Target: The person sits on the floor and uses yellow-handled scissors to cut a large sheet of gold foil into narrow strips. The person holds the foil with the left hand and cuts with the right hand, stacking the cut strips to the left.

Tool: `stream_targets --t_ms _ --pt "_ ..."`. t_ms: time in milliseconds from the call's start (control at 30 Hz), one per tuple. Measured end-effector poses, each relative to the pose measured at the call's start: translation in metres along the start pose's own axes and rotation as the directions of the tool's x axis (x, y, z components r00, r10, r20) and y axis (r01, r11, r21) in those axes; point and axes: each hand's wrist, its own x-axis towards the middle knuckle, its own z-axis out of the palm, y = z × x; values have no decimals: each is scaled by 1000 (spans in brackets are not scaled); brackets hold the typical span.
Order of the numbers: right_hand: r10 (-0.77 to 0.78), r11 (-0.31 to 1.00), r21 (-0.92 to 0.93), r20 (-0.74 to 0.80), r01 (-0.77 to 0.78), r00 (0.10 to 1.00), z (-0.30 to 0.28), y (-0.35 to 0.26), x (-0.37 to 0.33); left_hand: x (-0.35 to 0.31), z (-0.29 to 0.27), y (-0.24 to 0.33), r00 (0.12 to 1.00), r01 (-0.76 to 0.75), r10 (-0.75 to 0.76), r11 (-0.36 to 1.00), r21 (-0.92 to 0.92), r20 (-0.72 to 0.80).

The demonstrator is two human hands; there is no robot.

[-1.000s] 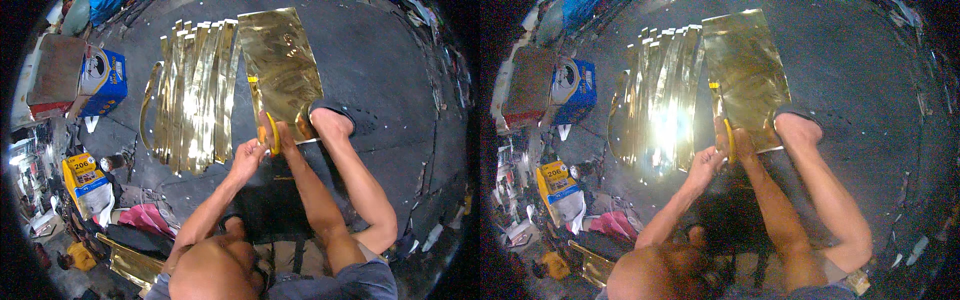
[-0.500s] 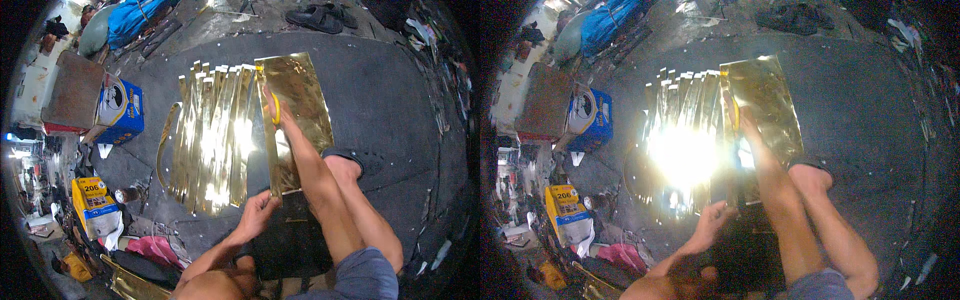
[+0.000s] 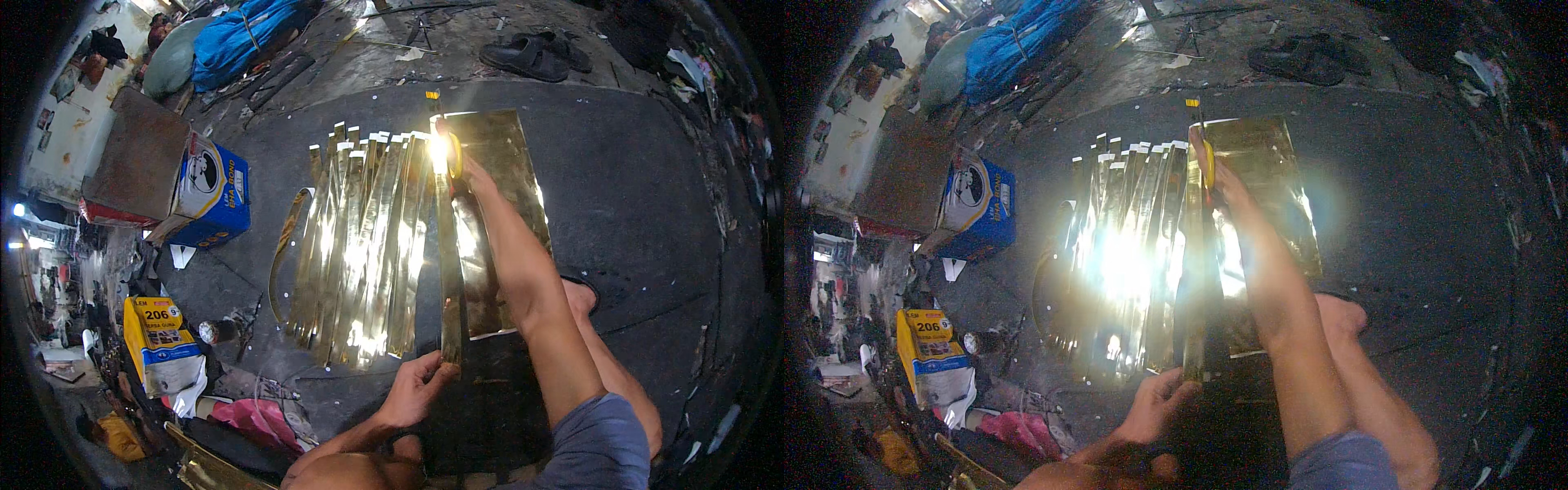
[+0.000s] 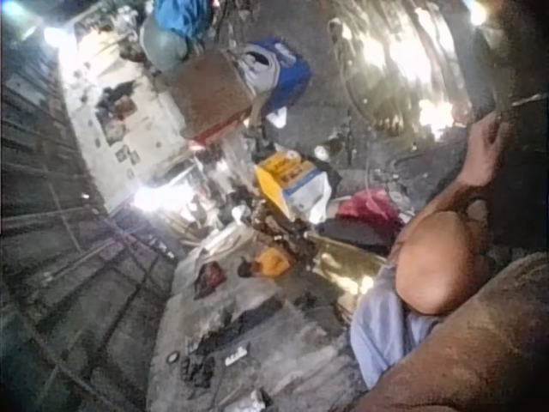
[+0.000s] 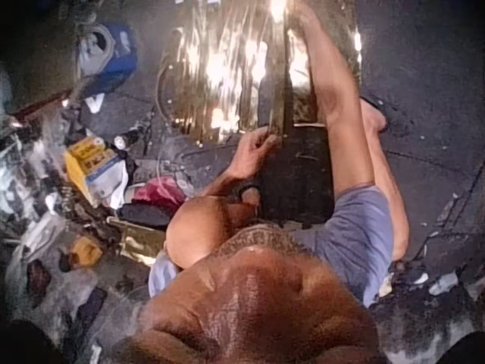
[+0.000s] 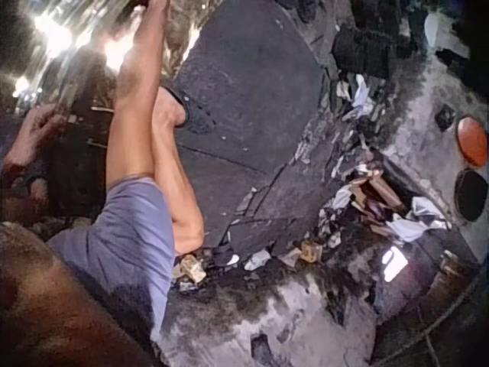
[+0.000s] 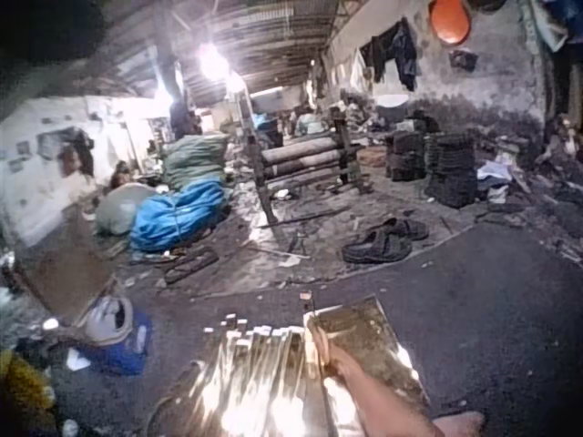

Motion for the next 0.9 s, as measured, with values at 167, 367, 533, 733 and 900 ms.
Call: stream_targets --t_ms 167,367,533,733,900 --pt "89 993 70 25 -90 996 4 -9 16 -1 -29 -27 999 20 -13 989 148 -47" --pt "171 955 220 128 -196 977 -32 18 -16 38 -51 -59 794 35 483 569 821 -369" --pt "246 893 359 116 -272 962 -27 49 -156 100 -21 -114 930 -196 280 926 323 -240" --pt "453 535 610 377 -584 808 -45 120 -379 147 29 -124 918 -4 -21 998 -64 -396" --pt "529 711 262 413 -653 742 -21 111 -459 146 25 -91 947 -55 138 960 275 -291"
